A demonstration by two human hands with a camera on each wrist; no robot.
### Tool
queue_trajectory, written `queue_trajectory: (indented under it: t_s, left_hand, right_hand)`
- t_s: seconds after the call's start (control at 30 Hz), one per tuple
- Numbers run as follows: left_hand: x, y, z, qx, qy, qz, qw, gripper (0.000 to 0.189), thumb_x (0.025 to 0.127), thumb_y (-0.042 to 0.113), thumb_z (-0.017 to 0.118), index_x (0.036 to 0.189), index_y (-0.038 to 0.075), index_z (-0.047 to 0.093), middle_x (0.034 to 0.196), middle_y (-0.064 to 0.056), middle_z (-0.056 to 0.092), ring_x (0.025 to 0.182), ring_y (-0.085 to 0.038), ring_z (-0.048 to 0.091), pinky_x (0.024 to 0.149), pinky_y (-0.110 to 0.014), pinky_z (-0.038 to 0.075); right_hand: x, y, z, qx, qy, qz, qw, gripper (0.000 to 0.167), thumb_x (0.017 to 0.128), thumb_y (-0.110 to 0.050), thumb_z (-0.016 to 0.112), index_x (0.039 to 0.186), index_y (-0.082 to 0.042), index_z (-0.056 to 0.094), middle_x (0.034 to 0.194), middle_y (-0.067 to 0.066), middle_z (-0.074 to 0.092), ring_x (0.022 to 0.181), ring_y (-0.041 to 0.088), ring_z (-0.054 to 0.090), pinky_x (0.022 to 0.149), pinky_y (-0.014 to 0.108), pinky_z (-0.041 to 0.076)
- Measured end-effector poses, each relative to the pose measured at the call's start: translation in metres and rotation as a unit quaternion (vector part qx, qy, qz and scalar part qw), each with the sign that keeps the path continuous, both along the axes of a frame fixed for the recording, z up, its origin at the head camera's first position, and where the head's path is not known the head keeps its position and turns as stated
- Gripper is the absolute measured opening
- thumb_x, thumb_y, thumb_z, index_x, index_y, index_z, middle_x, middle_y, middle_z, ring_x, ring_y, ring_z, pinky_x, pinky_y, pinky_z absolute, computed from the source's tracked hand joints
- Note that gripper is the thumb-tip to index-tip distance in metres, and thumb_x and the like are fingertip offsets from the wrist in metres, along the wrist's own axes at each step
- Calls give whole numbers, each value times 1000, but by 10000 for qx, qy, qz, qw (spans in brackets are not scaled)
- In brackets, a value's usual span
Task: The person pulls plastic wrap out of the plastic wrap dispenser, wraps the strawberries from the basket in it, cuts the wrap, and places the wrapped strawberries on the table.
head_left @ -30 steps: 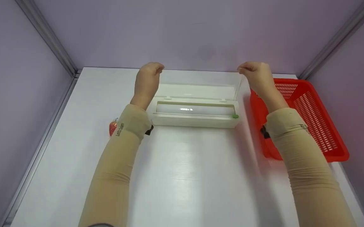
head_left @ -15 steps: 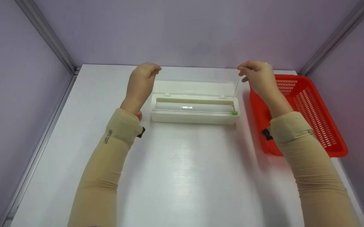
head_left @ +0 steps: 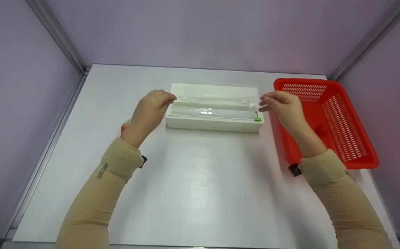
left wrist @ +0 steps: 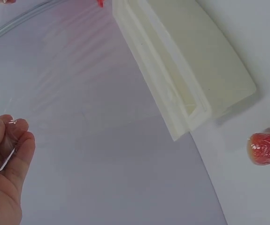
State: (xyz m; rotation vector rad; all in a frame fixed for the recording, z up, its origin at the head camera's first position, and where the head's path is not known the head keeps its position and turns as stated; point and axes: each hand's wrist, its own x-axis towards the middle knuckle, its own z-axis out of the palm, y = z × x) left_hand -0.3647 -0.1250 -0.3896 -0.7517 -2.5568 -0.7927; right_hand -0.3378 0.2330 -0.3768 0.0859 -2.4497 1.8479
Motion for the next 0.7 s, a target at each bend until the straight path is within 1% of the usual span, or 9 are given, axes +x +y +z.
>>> queue_trajectory:
  t_s: [0.1,0.17,0.27,0.33,0.4,0.47,0.53,0.63,0.7]
  left_hand:
    - [12,-3,-9,-173,-58,-185,9997,17,92,11,55,100,4,68,95,-9,69,91,-23,62,83,-33,53]
    - [21,-4,-17,-283,-148,-294,9991,16,91,12,56,100,5,68,93,-9,69,88,-22,62,82,-33,53]
    - [31,-6,-29,-321,-348,-461,9978,14,90,11,58,97,6,69,92,-8,70,85,-22,62,82,-34,53]
    - [36,-5,-37,-369,-505,-518,9967,13,89,11,59,97,7,69,93,-8,70,86,-22,62,82,-34,53]
    - [42,-5,-46,-457,-656,-576,9951,13,89,12,59,97,7,69,93,-7,70,86,-21,63,82,-34,53]
    - [47,-4,-55,-603,-809,-601,9931,14,90,13,58,97,9,69,92,-5,70,86,-19,62,80,-32,53]
    - [52,-3,-64,-755,-940,-635,9907,15,91,14,57,98,10,70,91,-4,70,86,-18,62,79,-31,53]
    - [60,-1,-77,-997,-1064,-673,9870,15,91,14,58,98,11,70,91,-2,70,87,-17,62,79,-30,53]
    - [64,-1,-87,-1158,-1084,-688,9849,14,90,13,59,98,12,70,91,-1,69,87,-16,62,80,-29,54]
  right_hand:
    - [17,3,-17,32,-153,67,9999,24,90,-23,59,101,-3,67,89,-3,69,82,12,69,82,15,51]
    - [28,5,-30,32,-219,190,9996,28,90,-22,58,103,2,65,87,-5,69,82,12,69,84,16,51]
    - [43,8,-52,-19,-282,352,9990,30,91,-17,58,103,11,61,86,-7,69,80,13,69,82,18,52]
    - [51,10,-66,14,-333,431,9985,28,91,-13,58,103,12,61,87,-5,69,79,13,68,81,19,53]
    - [58,13,-79,184,-427,456,9979,26,90,-12,58,101,11,62,89,1,70,80,14,68,81,18,53]
    - [64,15,-91,442,-522,445,9967,24,90,-13,59,101,8,64,93,9,69,83,15,68,82,17,51]
    - [69,17,-101,819,-622,402,9939,22,89,-15,60,100,3,66,96,14,69,85,15,66,82,14,50]
    - [76,19,-113,1443,-603,347,9871,18,89,-16,61,99,-5,70,97,13,70,88,15,64,81,15,50]
    - [80,19,-120,1912,-421,361,9800,15,88,-13,62,98,-8,71,95,9,71,89,17,64,81,21,53]
